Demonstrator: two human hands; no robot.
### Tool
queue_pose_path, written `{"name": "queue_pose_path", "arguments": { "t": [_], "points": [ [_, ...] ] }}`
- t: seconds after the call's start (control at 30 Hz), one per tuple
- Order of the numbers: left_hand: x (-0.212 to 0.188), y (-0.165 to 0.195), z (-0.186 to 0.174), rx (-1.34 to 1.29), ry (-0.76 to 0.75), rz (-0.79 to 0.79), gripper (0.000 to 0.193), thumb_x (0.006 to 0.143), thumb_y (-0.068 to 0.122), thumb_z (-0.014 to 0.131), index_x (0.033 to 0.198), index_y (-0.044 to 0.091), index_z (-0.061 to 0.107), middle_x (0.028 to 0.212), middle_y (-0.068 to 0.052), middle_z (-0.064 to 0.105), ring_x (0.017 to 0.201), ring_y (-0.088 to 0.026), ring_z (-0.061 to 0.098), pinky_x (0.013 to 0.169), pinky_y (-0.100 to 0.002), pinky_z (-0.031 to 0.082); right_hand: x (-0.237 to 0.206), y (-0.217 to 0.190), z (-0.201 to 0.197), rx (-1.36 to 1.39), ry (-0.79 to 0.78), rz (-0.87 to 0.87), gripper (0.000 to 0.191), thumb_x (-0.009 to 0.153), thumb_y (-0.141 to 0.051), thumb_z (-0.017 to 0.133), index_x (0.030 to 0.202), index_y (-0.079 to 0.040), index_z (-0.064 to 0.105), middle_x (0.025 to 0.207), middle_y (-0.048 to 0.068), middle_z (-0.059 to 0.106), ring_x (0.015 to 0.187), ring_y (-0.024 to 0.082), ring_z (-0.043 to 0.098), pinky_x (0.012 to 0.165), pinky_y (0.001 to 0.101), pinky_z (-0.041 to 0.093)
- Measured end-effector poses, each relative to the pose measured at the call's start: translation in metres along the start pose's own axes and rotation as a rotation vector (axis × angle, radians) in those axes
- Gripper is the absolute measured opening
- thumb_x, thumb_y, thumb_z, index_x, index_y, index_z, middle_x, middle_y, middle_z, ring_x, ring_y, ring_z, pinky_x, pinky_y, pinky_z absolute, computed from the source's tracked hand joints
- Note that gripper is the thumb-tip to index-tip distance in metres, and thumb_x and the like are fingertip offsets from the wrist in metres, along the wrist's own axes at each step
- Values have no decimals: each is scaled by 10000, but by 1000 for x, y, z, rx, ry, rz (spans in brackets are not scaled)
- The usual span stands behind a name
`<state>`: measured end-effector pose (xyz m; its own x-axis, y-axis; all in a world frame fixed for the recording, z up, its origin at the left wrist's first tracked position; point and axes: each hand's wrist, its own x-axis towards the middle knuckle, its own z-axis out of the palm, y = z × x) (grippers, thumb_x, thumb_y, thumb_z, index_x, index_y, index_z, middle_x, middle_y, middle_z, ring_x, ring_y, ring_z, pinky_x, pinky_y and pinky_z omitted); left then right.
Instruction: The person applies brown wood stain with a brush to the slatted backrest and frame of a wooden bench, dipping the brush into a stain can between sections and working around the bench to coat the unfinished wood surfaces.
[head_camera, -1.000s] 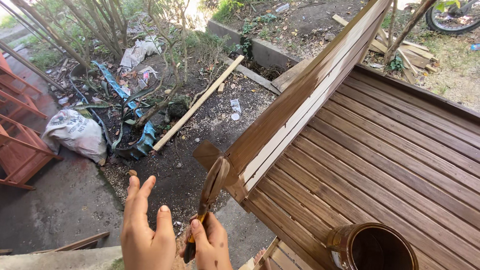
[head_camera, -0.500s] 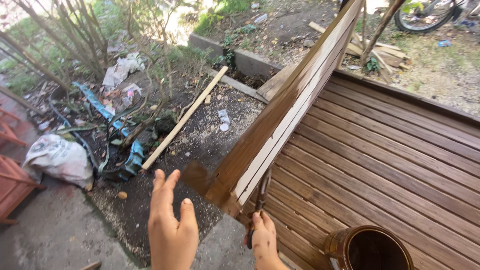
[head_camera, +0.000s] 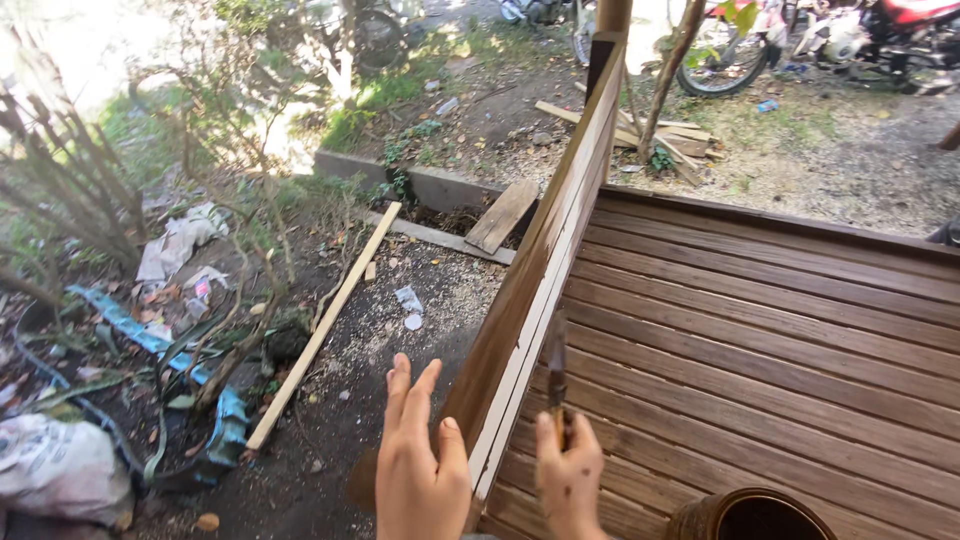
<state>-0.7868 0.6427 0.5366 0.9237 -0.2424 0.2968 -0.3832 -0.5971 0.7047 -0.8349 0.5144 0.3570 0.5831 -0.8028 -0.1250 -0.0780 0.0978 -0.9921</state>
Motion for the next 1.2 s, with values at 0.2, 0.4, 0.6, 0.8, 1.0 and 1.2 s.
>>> {"name": "queue_pose_path", "arguments": {
  "t": [0.2, 0.4, 0.6, 0.8, 1.0, 1.2],
  "points": [
    [30, 18, 28, -90, -145, -25, 558, 864, 28, 526, 1422, 15, 511, 1612, -265, 292, 1508, -405, 260, 1156, -459, 305, 38, -50, -15, -37, -46, 90, 169, 966, -163, 629, 992, -10, 698, 575, 4, 539, 462, 63, 414, 400, 276, 310],
    [59, 29, 57, -70, -172, -10, 574, 845, 26, 526, 1419, 31, 508, 1602, -264, 290, 1501, -400, 265, 1138, -453, 325, 67, -69, -6, 106, -110, 59, 194, 924, -104, 652, 1091, -39, 725, 596, -31, 527, 503, 42, 382, 427, 254, 274],
    [96, 30, 92, -31, -125, 60, 586, 809, 12, 565, 1394, 43, 557, 1586, -272, 335, 1495, -413, 285, 1155, -467, 304, 163, -70, 0, 56, -191, -18, 105, 938, -83, 650, 960, 0, 712, 623, -38, 541, 539, 41, 397, 451, 258, 288],
    [126, 25, 138, -27, -158, -14, 658, 793, 8, 556, 1446, 87, 562, 1643, -253, 315, 1496, -408, 259, 1156, -460, 303, 305, -82, 17, 3, -158, -96, 150, 922, -117, 644, 833, 4, 648, 595, -18, 534, 497, 81, 413, 423, 296, 285],
    [136, -8, 166, 8, -215, -29, 724, 765, 1, 593, 1479, 84, 513, 1664, -261, 229, 1510, -415, 190, 1181, -488, 252, 431, -113, 38, -58, -32, -234, 192, 885, -123, 667, 720, -32, 630, 584, 5, 566, 501, 80, 487, 429, 300, 358],
    [143, -16, 165, 82, -246, -135, 697, 803, 6, 562, 1491, 101, 500, 1673, -234, 215, 1522, -404, 152, 1179, -483, 278, 368, -92, 37, -16, -143, -154, 55, 889, -59, 576, 852, -60, 616, 643, 10, 589, 423, 122, 436, 304, 251, 298]
  ]
}}
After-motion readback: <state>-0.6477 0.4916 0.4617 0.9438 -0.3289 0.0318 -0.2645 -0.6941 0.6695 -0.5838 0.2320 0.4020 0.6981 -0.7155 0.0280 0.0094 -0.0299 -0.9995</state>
